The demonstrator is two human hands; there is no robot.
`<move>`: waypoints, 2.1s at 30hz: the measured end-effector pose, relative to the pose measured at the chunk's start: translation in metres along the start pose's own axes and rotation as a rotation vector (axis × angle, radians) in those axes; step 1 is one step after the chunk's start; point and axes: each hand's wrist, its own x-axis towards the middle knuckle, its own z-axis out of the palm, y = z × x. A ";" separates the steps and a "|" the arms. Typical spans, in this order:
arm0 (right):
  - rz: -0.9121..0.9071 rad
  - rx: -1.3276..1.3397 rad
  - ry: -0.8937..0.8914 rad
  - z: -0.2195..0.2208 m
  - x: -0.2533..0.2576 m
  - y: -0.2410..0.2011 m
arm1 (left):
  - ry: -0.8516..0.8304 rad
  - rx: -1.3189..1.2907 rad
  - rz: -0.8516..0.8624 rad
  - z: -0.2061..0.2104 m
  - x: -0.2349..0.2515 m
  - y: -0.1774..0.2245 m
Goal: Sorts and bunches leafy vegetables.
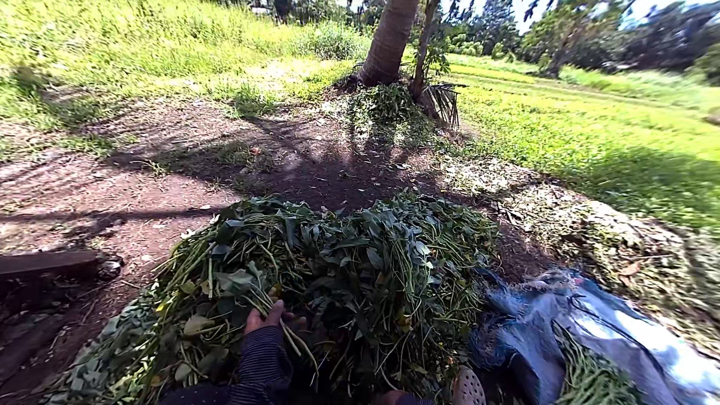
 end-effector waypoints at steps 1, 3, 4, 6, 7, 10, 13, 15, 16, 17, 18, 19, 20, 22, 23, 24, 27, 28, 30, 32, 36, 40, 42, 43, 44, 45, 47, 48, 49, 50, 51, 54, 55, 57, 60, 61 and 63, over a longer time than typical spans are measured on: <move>0.020 0.028 0.067 -0.022 -0.004 0.002 | 0.002 -0.056 -0.023 -0.001 0.003 0.002; 0.105 0.196 0.251 -0.083 -0.026 -0.013 | -0.012 -0.139 -0.117 0.002 0.002 0.003; 0.119 0.280 0.448 -0.108 -0.033 -0.017 | -0.019 -0.162 -0.154 0.003 -0.001 0.001; 0.106 0.318 0.912 -0.150 -0.029 -0.010 | -0.055 -0.162 -0.169 0.006 -0.006 -0.004; 0.105 0.305 1.085 -0.170 -0.017 0.001 | -0.081 -0.138 -0.168 0.007 -0.009 -0.007; 0.241 0.366 0.992 -0.218 0.011 0.021 | -0.154 -0.016 -0.186 0.011 -0.015 -0.013; 0.221 0.430 0.731 -0.232 0.017 0.015 | -0.217 0.078 -0.211 0.011 -0.011 -0.020; 0.171 0.533 0.723 -0.230 0.006 0.005 | -0.262 0.119 -0.218 0.008 -0.007 -0.023; 0.134 0.591 0.754 -0.228 -0.005 -0.001 | -0.272 0.133 -0.220 0.008 -0.006 -0.022; 0.094 0.625 0.795 -0.227 -0.015 -0.007 | -0.275 0.137 -0.215 0.009 -0.005 -0.020; 0.070 0.606 0.866 -0.225 -0.020 -0.009 | -0.278 0.136 -0.209 0.010 -0.004 -0.020; 0.074 0.521 0.952 -0.226 -0.020 -0.006 | -0.284 0.129 -0.199 0.010 -0.002 -0.022; 0.087 0.410 1.024 -0.228 -0.015 -0.001 | -0.292 0.125 -0.189 0.011 -0.001 -0.026; 0.163 0.236 0.987 -0.238 -0.001 0.006 | -0.313 0.111 -0.191 0.015 -0.002 -0.033; 0.224 0.173 0.898 -0.244 0.007 0.007 | -0.321 0.104 -0.203 0.019 -0.004 -0.034; 0.283 0.119 0.789 -0.248 0.015 0.006 | -0.332 0.100 -0.212 0.021 -0.007 -0.035; 0.317 0.040 0.649 -0.250 0.021 -0.005 | -0.353 0.110 -0.194 0.020 -0.012 -0.030; 0.301 0.055 0.709 -0.250 0.018 -0.008 | -0.357 0.112 -0.178 0.018 -0.011 -0.027; 0.230 0.118 0.890 -0.248 0.008 -0.010 | -0.351 0.088 -0.122 0.010 -0.002 -0.028; 0.049 0.216 1.080 -0.236 -0.007 -0.010 | -0.347 0.046 -0.081 0.003 0.004 -0.032; -0.195 0.361 1.078 -0.174 -0.015 -0.026 | -0.251 -0.035 -0.095 0.010 0.004 -0.032; 0.017 0.497 0.648 -0.131 0.006 -0.029 | -0.210 -0.042 -0.164 0.015 -0.004 -0.036; -0.137 0.620 0.681 -0.114 0.002 -0.039 | -0.237 -0.022 -0.176 0.016 -0.014 -0.032; -0.228 0.714 0.697 -0.104 0.002 -0.041 | -0.254 -0.005 -0.184 0.016 -0.020 -0.031; -0.308 0.807 0.704 -0.097 0.005 -0.043 | -0.265 0.006 -0.191 0.018 -0.024 -0.028; -0.347 0.869 0.691 -0.092 0.008 -0.044 | -0.279 0.009 -0.197 0.021 -0.027 -0.026; -0.357 0.882 0.628 -0.081 0.009 -0.046 | -0.319 0.021 -0.212 0.023 -0.028 -0.027; -0.346 0.858 0.594 -0.076 0.008 -0.048 | -0.328 0.040 -0.224 0.023 -0.028 -0.028; -0.324 0.822 0.556 -0.072 0.005 -0.053 | -0.328 0.070 -0.238 0.024 -0.028 -0.029; -0.306 0.780 0.526 -0.070 0.003 -0.058 | -0.326 0.117 -0.250 0.025 -0.028 -0.030; -0.293 0.726 0.504 -0.067 0.002 -0.061 | -0.330 0.179 -0.260 0.026 -0.027 -0.030; -0.288 0.551 0.514 -0.057 0.005 -0.064 | -0.386 0.394 -0.258 0.023 -0.021 -0.038; -0.279 0.525 0.530 -0.054 0.006 -0.064 | -0.404 0.451 -0.233 0.021 -0.020 -0.042; -0.232 0.524 0.543 -0.051 0.009 -0.068 | -0.433 0.514 -0.189 0.019 -0.017 -0.050; -0.056 0.479 0.455 -0.064 0.009 -0.079 | -0.462 0.545 -0.190 0.020 -0.016 -0.054; -0.016 0.430 0.424 -0.067 0.009 -0.081 | -0.452 0.538 -0.185 0.020 -0.017 -0.056; 0.025 0.326 0.357 -0.067 0.007 -0.084 | -0.373 0.484 -0.162 0.020 -0.018 -0.059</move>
